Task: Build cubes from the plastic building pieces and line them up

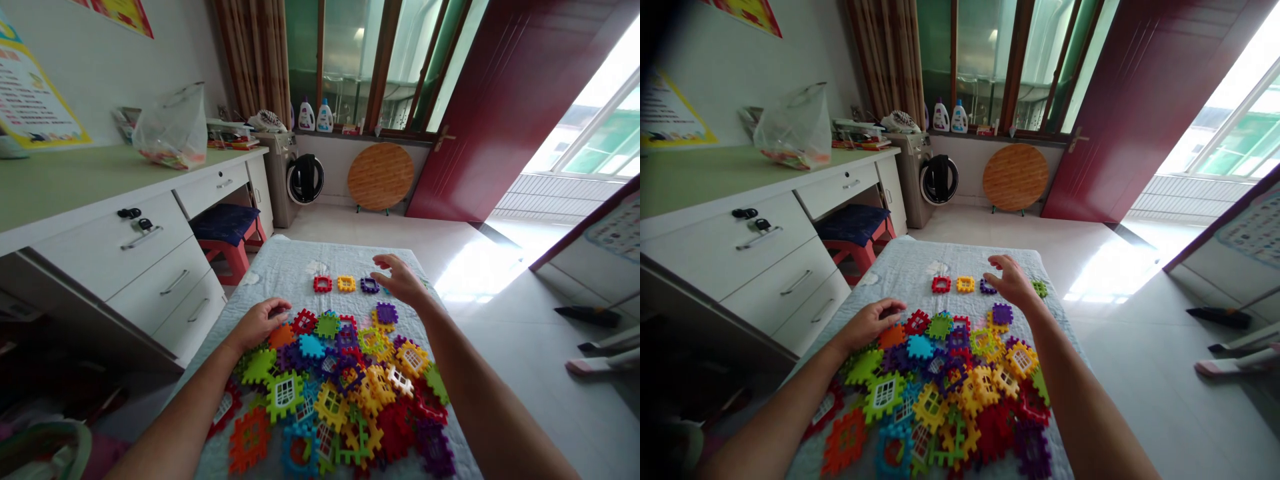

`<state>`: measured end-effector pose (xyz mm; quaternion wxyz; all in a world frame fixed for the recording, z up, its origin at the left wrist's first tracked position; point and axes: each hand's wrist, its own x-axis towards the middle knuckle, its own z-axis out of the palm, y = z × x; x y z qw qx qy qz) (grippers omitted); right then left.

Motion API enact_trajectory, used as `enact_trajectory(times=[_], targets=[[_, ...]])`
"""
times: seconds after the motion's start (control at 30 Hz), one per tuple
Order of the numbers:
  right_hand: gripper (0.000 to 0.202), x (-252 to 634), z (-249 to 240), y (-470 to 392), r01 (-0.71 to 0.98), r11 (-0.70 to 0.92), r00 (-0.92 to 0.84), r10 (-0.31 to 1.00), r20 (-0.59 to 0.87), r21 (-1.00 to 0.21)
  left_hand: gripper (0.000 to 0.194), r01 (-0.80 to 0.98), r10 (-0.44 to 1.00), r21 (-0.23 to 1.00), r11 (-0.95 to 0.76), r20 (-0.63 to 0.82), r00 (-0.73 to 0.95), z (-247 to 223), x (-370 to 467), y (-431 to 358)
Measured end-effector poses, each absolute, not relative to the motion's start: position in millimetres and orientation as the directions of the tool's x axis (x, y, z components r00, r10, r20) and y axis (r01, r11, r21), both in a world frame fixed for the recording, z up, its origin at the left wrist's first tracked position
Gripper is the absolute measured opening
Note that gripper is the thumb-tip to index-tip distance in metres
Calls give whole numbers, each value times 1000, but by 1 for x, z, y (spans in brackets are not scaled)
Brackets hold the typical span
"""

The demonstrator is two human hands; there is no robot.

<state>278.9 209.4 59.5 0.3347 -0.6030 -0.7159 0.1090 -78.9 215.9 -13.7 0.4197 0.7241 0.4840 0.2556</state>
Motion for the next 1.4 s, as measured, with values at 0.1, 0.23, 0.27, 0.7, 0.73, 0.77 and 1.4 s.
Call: enact_trajectory(times=[0.1, 0.23, 0.27, 0.7, 0.73, 0.77, 1.4], targets=[[32, 308, 42, 174, 784, 169, 15, 957, 290, -597, 37, 479, 919, 858, -186, -20, 393, -15, -79, 216], [28, 337, 12, 147, 761, 37, 106, 978, 181, -648, 38, 473, 920, 861, -189, -14, 391, -14, -79, 216], [26, 341, 6, 143, 749, 13, 123, 980, 158, -663, 38, 475, 920, 859, -190, -13, 392, -14, -78, 216], [46, 320, -4, 136, 761, 239, -162, 970, 179, -603, 42, 486, 916, 856, -177, -37, 399, -19, -80, 217], [45, 319, -5, 136, 771, 235, -165, 971, 171, -592, 41, 482, 916, 858, -175, -37, 399, -18, -80, 217], [42, 319, -6, 136, 782, 224, -160, 974, 160, -582, 41, 477, 918, 862, -173, -34, 396, -17, -80, 217], [17, 306, -5, 135, 865, 234, -150, 965, 216, -444, 44, 392, 927, 915, -96, -61, 369, -10, -80, 214]])
